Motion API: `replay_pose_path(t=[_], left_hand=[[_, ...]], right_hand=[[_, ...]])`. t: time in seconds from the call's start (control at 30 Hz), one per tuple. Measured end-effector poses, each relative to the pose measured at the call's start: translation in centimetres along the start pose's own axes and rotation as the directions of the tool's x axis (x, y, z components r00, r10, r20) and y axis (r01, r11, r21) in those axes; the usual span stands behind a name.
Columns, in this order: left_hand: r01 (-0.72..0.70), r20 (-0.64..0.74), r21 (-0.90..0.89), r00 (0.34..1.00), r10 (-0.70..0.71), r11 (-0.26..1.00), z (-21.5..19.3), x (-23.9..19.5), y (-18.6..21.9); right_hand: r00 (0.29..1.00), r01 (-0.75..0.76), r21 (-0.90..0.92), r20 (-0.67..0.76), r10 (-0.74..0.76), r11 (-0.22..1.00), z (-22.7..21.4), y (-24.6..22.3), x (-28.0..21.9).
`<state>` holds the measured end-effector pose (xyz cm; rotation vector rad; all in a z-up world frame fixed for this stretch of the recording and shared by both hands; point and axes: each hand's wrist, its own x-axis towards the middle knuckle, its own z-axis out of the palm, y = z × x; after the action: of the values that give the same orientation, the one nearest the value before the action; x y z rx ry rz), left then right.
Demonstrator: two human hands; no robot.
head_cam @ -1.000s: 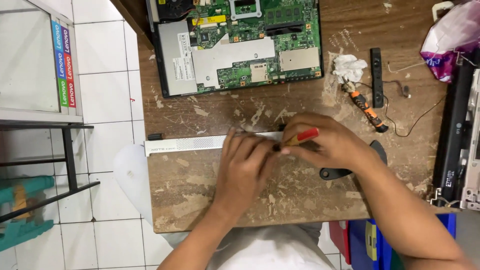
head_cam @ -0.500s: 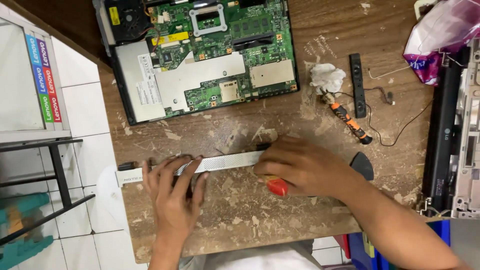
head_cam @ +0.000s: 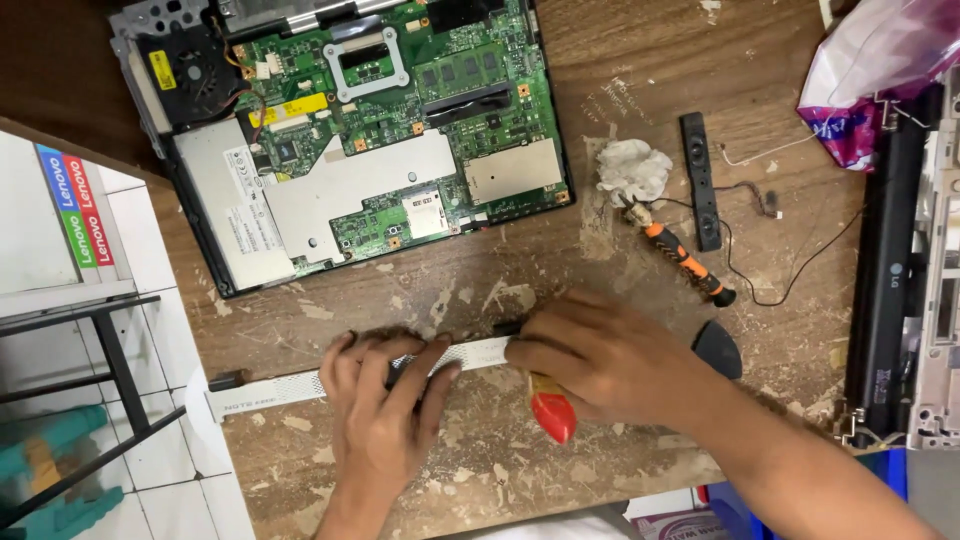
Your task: The person cleans a white laptop bezel by brushing it with a small brush and then wiping it with a white cloth. The person handles the bezel repeatedly, turning it over to clean different sides and areas.
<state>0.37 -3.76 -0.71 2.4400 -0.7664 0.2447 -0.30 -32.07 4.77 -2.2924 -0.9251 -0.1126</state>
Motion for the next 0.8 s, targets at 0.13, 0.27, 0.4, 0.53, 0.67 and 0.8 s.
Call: replay_pose_path(t=[0.13, 0.27, 0.4, 0.53, 0.67, 0.8], left_hand=[[-0.004, 0.001, 0.019, 1.0, 0.004, 1.0, -0.16, 0.08, 0.0], [-0.002, 0.0, 0.013, 1.0, 0.002, 1.0, -0.03, -0.09, -0.18], [0.006, 0.007, 0.022, 1.0, -0.007, 1.0, -0.08, -0.07, -0.09], [0.009, 0.012, 0.018, 1.0, -0.009, 1.0, -0.49, 0.35, 0.26], [-0.002, 0.002, 0.029, 1.0, 0.002, 1.0, -0.32, 0.21, 0.04], [0.0, -0.01, 0.022, 1.0, 0.0, 1.0, -0.23, 0.16, 0.0]], right_hand=[[0.999, -0.043, 0.005, -0.024, 0.043, 0.999, -0.41, 0.32, -0.02], [0.999, -0.034, 0.091, 0.034, 0.031, 0.995, -0.48, 0.35, 0.16], [0.997, -0.066, 0.052, -0.047, 0.069, 0.996, -0.47, 0.76, 0.17], [0.996, -0.078, 0.104, 0.05, 0.073, 0.992, -0.39, 1.01, -0.22], [0.991, -0.11, 0.088, -0.062, 0.116, 0.99, -0.49, 0.9, 0.3], [0.992, -0.108, 0.106, -0.056, 0.115, 0.989, -0.66, 0.74, 0.55]])
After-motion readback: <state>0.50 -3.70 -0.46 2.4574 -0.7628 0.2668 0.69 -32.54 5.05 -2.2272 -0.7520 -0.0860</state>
